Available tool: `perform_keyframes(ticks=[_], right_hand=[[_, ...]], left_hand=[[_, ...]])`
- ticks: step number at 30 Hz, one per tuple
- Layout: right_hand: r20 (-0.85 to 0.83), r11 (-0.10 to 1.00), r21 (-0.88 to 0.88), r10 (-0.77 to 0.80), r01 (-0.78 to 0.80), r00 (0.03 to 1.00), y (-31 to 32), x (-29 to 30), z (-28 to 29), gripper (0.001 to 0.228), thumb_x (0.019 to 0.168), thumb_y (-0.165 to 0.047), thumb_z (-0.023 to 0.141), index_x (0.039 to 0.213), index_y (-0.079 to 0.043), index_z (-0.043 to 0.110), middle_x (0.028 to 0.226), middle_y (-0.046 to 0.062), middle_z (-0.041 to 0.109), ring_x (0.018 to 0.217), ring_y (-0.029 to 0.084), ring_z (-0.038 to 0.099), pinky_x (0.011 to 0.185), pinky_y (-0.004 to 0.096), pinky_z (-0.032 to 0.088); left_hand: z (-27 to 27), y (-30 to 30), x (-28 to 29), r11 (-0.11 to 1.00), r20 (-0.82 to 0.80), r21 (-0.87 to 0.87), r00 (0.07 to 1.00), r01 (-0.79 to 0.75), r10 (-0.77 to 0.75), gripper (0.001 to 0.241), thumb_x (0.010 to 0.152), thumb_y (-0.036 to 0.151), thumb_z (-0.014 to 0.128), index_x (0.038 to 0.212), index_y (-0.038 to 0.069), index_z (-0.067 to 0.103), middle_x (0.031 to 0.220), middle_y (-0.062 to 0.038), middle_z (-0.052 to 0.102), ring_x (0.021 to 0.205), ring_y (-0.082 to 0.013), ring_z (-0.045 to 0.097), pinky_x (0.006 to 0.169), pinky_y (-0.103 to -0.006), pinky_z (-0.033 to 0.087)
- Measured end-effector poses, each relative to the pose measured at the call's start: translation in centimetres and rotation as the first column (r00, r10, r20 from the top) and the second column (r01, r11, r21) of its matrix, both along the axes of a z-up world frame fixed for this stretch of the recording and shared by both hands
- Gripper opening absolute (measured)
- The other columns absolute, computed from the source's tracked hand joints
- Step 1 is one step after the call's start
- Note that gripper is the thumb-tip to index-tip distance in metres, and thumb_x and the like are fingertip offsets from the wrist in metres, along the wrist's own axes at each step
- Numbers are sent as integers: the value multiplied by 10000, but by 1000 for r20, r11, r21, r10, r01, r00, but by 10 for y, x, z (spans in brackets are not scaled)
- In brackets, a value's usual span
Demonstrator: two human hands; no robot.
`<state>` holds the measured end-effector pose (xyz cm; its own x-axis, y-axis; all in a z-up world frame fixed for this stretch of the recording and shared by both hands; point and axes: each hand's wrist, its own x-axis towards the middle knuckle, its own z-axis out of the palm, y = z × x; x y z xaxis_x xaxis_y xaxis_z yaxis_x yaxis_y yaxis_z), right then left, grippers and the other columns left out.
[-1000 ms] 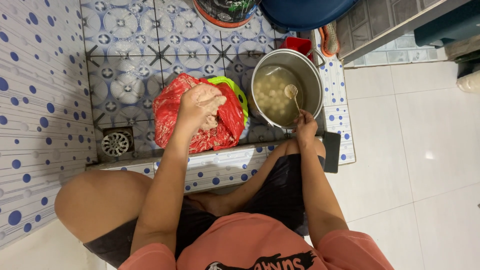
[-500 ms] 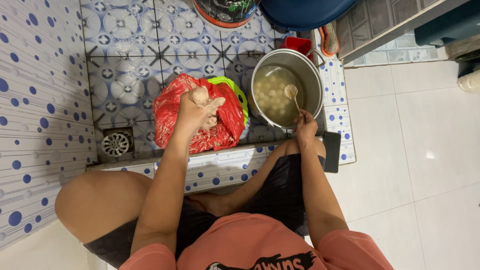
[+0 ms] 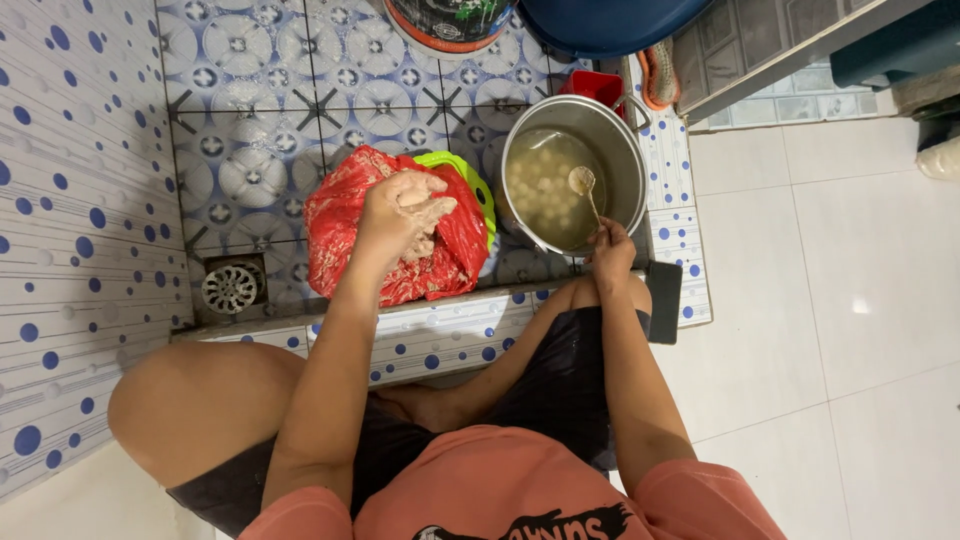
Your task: Forming meatballs from a meat mixture by hand and dropping them into a pot of water using a spoon.
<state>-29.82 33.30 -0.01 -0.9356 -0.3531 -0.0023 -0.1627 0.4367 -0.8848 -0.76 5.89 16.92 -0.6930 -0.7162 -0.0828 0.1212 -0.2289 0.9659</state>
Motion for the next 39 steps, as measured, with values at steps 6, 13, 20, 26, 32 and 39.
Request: perform_keyframes(ticks=[6,13,20,26,32,39], right_hand=[[11,1000,8,-12,12,1000,-1,-1,-1,239,1057,-33,502,1185,67,677,717,178,679,410,248,613,339,355,511],[81,997,-72,-26,32,996,0,3,20,232,1055,-37,518,1197,68,669,733,183,672,436,205,579,377,345,535],[206,968,-251,45,9,978,-22,25,78,250,1073,-83,521,1249,43,647,731,128,649,461,121,511,407,295,545],[111,939,-307,199,-157,974,-64,85,145,236,1052,-48,526,1223,36,666,648,127,603,364,151,525,332,287,501],[-306,909,-27,390,-417,869,-93,135,195,237,976,-2,630,1163,-64,762,609,69,668,460,191,660,454,283,523],[-619,843,210,507,-495,600,-112,163,220,316,933,60,641,1206,-65,741,989,100,775,856,261,769,797,353,628]], left_hand=[[-20,-2,-8,999,-13,43,1000,-18,18,279,718,-5,892,934,-16,717,608,-27,610,486,-68,586,426,-180,563],[-46,-5,-14,996,180,-2,979,-91,90,295,719,28,906,708,39,611,509,-67,516,404,-118,495,334,-315,531],[-53,-14,-17,1000,12,-19,1000,10,-10,182,850,157,771,798,69,620,664,-92,602,581,-130,572,509,-269,531],[-19,-7,-9,998,-4,-56,1000,8,-9,150,903,203,762,852,76,700,715,-88,655,659,-114,592,590,-237,524],[-38,-6,-11,996,18,-74,999,40,-39,375,769,104,927,1029,-29,692,991,-210,723,933,-273,724,829,-351,627],[-67,-15,-32,1000,22,21,1000,4,-5,289,697,8,936,793,-1,663,725,-88,691,579,-94,607,480,-234,556]])
